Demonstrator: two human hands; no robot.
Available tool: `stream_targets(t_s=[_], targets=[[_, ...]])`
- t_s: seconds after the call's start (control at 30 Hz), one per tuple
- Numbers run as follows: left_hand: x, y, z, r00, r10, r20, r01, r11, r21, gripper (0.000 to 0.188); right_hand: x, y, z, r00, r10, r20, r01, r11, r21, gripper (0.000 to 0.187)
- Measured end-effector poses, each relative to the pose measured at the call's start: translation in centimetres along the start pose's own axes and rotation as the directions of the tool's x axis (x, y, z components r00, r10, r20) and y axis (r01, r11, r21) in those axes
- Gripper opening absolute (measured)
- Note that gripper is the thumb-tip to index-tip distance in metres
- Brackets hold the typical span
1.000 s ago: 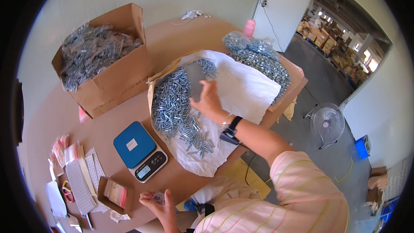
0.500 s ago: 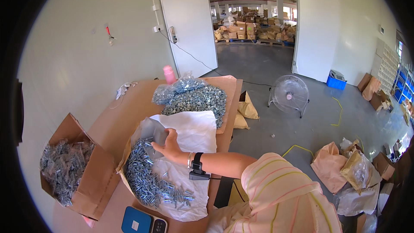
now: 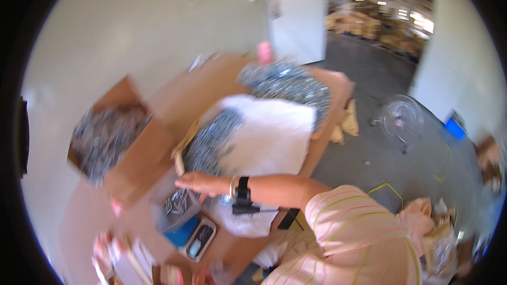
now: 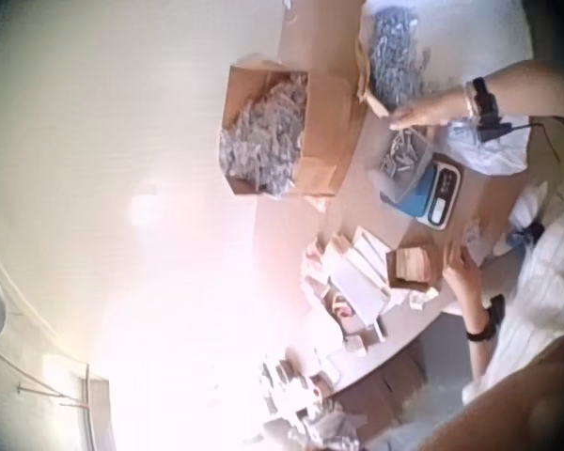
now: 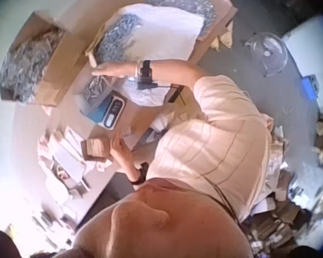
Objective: Weighing and bagging metal screws or fasteners in a warehouse setting.
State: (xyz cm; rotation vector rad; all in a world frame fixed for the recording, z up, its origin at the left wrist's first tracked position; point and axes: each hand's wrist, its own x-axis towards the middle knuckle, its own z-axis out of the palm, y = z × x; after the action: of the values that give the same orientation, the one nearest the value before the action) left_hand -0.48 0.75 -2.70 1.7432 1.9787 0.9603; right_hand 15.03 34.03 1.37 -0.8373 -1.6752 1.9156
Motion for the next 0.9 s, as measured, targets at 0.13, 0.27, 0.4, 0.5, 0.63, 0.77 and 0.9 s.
stream_targets(t_s=[0.13,0.27,0.4,0.5,0.63,0.77,0.9], targets=[[1.9,5.3,-0.2,0.985,-0.043,-0.165,0.036,0.998,-0.047,0.022,2.4,0.6,4.3,0.992,-0.017,-0.126,0.013,1.0,-0.027,0.059],[0.9,6.5,0.1,0.972,-0.088,-0.22,0.053,0.986,-0.157,0.023,2.4,1.9,6.4,0.569,-0.821,-0.039,0.499,0.382,-0.777,0.049],[-0.2,5.8,1.2,0.95,-0.207,-0.234,0.151,0.959,-0.238,0.019,-7.1,-2.3,7.9,0.89,-0.259,0.377,0.406,0.825,-0.392,0.049],[0.0,6.3,1.6,0.941,-0.186,-0.282,0.108,0.957,-0.269,0.017,-13.0,0.5,8.7,0.71,-0.35,0.61,0.69,0.519,-0.505,0.05],[0.1,6.4,1.4,0.936,-0.297,-0.187,0.234,0.925,-0.298,0.015,-15.1,2.9,8.6,0.879,-0.238,0.412,0.461,0.643,-0.612,0.024],[-0.2,5.8,1.0,0.934,-0.21,-0.29,0.154,0.967,-0.206,0.011,-15.7,3.0,8.9,0.893,-0.331,0.306,0.448,0.717,-0.533,0.01],[0.1,5.7,0.7,0.955,-0.114,-0.273,0.077,0.987,-0.141,0.01,-15.8,3.4,8.2,0.884,-0.354,0.305,0.467,0.708,-0.53,0.01]])
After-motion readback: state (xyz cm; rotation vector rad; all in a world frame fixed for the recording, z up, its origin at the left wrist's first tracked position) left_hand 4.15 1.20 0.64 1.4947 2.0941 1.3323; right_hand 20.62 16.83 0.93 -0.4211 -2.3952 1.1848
